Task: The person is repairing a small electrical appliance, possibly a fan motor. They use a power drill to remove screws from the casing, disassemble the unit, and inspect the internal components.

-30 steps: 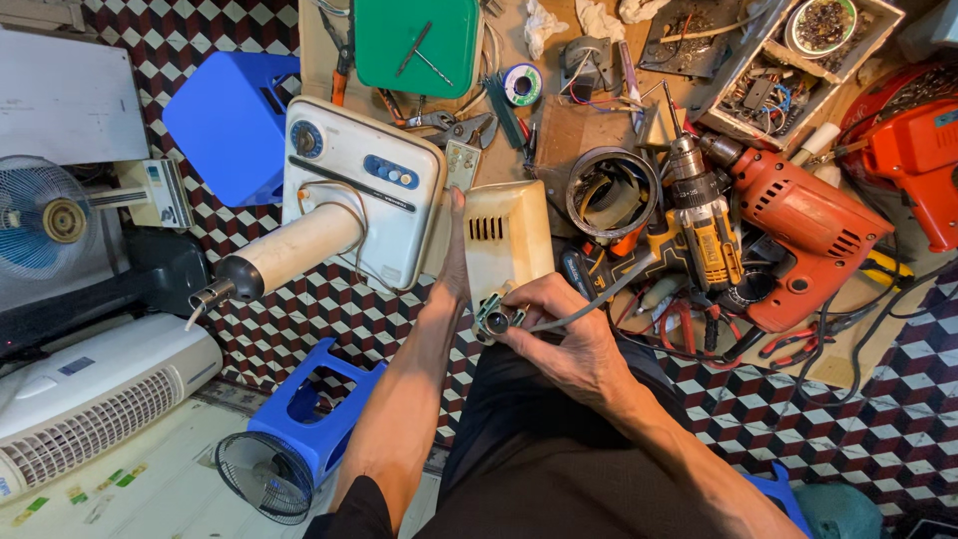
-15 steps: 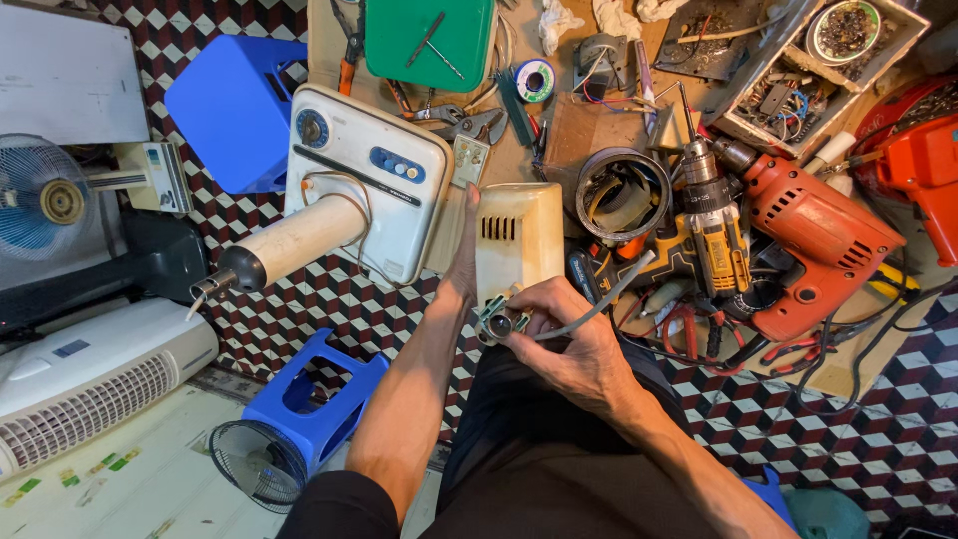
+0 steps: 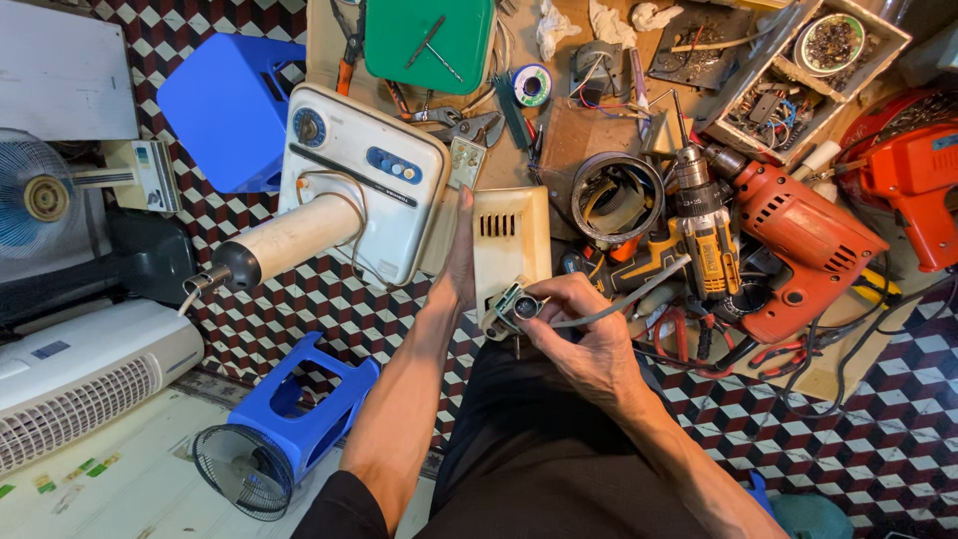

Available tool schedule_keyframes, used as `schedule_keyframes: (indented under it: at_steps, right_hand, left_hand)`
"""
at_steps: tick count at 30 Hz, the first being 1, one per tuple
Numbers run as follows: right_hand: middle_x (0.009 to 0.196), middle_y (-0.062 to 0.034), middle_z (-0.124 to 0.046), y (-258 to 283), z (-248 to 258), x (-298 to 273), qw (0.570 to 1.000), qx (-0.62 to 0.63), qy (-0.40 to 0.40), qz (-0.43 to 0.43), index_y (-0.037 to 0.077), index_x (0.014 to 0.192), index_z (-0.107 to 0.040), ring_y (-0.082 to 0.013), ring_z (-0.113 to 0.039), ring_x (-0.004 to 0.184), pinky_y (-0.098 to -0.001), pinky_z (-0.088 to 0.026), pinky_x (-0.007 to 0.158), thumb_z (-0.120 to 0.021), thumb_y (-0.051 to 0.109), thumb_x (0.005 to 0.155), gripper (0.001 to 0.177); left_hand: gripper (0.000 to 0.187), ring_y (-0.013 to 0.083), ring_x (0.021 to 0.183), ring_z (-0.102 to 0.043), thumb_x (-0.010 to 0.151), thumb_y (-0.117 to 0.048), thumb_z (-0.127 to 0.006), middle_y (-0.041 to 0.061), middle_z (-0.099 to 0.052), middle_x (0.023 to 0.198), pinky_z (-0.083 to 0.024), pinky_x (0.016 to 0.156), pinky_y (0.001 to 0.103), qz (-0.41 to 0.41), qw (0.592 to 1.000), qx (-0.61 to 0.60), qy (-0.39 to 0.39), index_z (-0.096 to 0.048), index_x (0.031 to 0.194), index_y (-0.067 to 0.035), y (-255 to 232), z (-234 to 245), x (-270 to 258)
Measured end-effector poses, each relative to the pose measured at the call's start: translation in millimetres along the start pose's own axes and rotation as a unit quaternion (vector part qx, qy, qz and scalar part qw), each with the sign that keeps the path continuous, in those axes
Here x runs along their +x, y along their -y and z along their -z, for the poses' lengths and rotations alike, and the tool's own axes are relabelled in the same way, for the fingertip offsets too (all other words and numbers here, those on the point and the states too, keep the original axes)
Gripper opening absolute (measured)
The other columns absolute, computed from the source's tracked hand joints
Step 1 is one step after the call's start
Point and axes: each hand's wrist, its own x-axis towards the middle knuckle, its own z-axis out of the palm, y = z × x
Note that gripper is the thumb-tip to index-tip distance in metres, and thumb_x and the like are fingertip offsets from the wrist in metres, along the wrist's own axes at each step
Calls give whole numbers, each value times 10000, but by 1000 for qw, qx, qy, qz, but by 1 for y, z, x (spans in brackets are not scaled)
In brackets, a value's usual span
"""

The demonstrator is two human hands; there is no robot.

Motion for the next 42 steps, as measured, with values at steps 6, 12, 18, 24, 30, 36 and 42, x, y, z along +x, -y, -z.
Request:
schedule_keyframes:
  at_steps: [6,12,18,24,30,36,42]
  right_hand:
    - [954,13,-675,-16,11,-8,995,64,-45,-65,26,1223,-647,-43,-651,831,-196,-564,732,-740,34,908,328]
    - [1010,-54,-705,-32,18,-10,979,120,-83,-143,10,1359,-651,-70,-628,839,-220,-539,724,-700,66,985,382]
    - [1230,-68,-732,-37,27,-3,974,131,-98,-157,17,1372,-575,-98,-653,915,-248,-561,791,-643,109,990,398]
    - [1248,-85,-704,-39,27,2,985,84,-104,-111,9,1391,-581,-108,-646,1024,-254,-559,904,-652,117,995,416]
    - [1184,-90,-732,-40,31,7,986,11,-128,-108,7,1344,-599,-125,-687,1042,-268,-577,922,-672,148,981,396]
    - [1121,-76,-729,-40,34,9,981,-19,-132,-144,24,1317,-627,-126,-677,949,-266,-578,847,-674,165,970,377]
    - [1058,-38,-727,-47,41,11,976,-57,-145,-154,39,1304,-627,-85,-702,913,-249,-605,804,-698,217,941,411]
  left_hand:
    - [1134,283,961,-733,758,-934,-374,209,-677,1142,-642,781,438,-17,998,13,-57,-582,1367,-1,1,-1,-4]
    - [1104,281,933,-767,705,-908,-420,226,-699,1136,-665,755,431,-75,977,98,-171,-544,1362,-29,2,-2,-27]
    - [1023,181,1099,-653,776,-810,-600,103,-622,1331,-557,873,320,-165,936,109,-290,-506,1470,-65,4,1,-27]
    - [1001,230,1087,-678,785,-775,-580,149,-640,1304,-578,874,366,-161,951,31,-261,-508,1468,-46,14,-1,-17]
    - [989,201,1299,-541,821,-759,-562,74,-522,1485,-435,1065,336,-187,946,-11,-263,-421,1523,-77,31,-1,-5]
    - [976,253,1327,-520,845,-754,-521,138,-516,1503,-421,1084,371,-190,946,9,-262,-450,1504,-38,41,5,-3]
    - [969,267,1331,-517,852,-752,-519,153,-529,1463,-423,1084,396,-152,947,51,-279,-446,1497,-32,42,9,0]
